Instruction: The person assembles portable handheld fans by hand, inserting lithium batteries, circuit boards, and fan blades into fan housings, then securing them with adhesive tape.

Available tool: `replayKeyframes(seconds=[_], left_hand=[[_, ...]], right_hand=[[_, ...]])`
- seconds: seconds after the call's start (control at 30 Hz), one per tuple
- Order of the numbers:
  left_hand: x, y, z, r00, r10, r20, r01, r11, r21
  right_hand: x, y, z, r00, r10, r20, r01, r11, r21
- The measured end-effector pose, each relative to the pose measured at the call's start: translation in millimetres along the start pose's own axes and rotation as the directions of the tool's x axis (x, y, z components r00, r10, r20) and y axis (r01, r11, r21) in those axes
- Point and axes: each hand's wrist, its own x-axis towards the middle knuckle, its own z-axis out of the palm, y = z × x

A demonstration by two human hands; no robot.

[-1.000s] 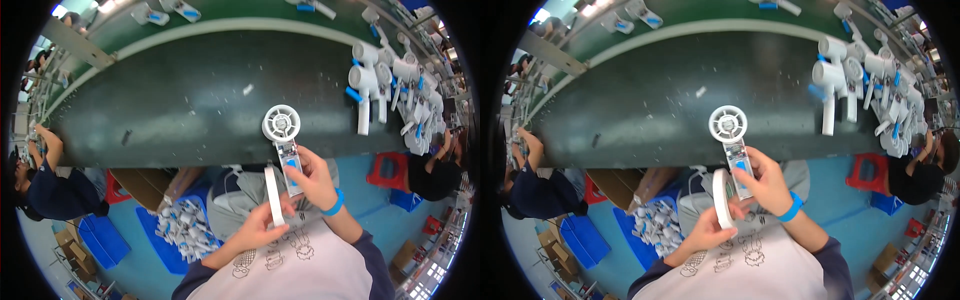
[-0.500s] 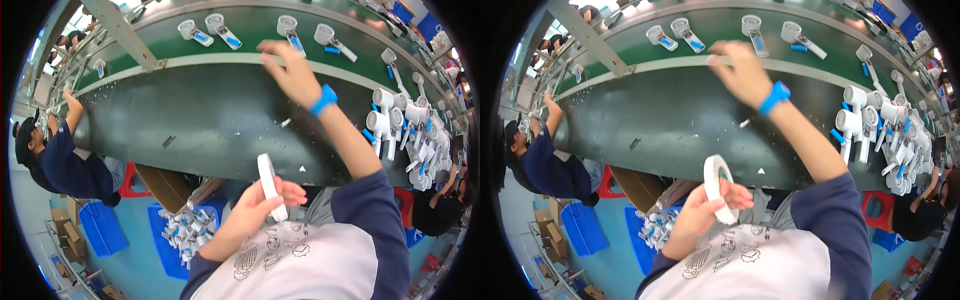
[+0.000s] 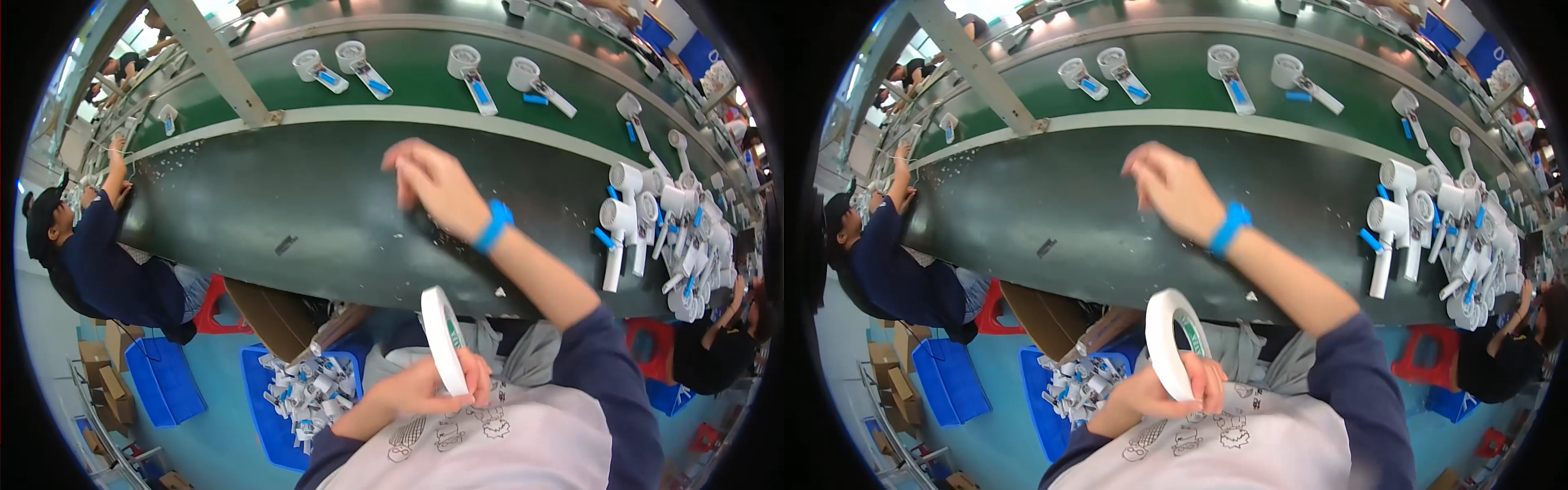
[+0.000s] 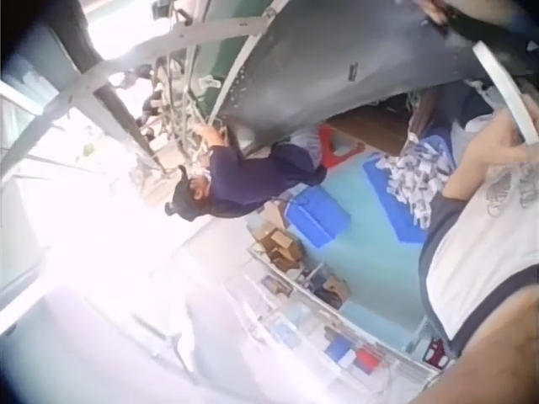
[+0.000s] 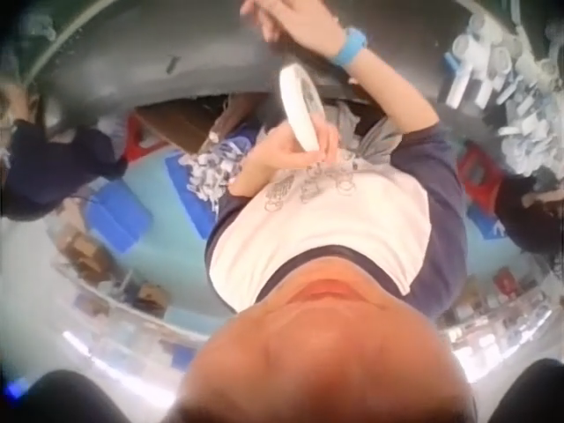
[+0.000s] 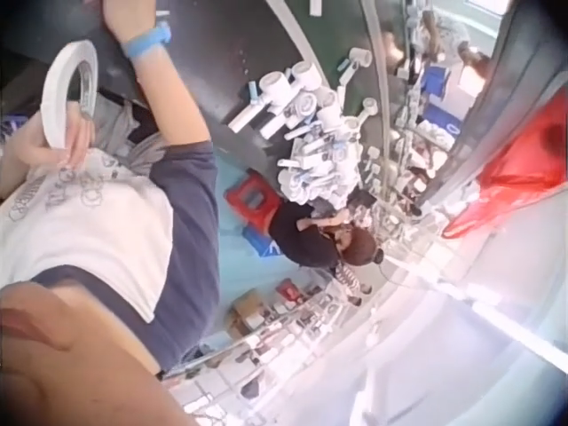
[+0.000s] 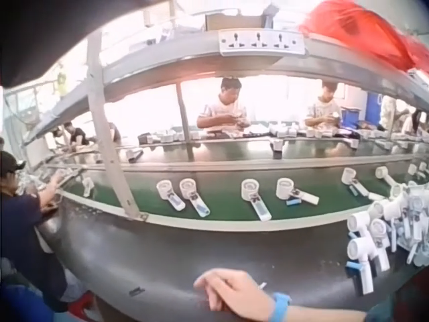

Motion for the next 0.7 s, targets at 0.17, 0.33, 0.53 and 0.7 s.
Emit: replayKeyframes(seconds=[0.17, 0.33, 0.53, 0.7], left_hand=[[-23.8, -5.2, 7.1, 0.950, 0.117, -0.288, -0.132, 0.991, -0.034], [-40.3, 5.5, 3.4, 0.841, 0.029, -0.541, -0.027, 1.000, 0.013], [-14.8, 18.2, -10.9, 0.759, -0.002, -0.651, 0.144, 0.976, 0.165], [37.7, 5.6, -8.3, 0.863, 0.031, -0.505, 0.286, 0.793, 0.538]], right_hand=[[176.5, 71.6, -13.7, 0.918, -0.299, -0.261, -0.067, 0.531, -0.845], [169.8, 91.8, -18.9, 0.973, -0.171, -0.154, -0.024, 0.589, -0.808], [-90.2, 6.0, -24.0, 0.989, -0.142, -0.044, 0.031, 0.488, -0.872], [-193.8, 14.8, -15.8, 0.973, -0.020, -0.229, -0.175, 0.582, -0.794]])
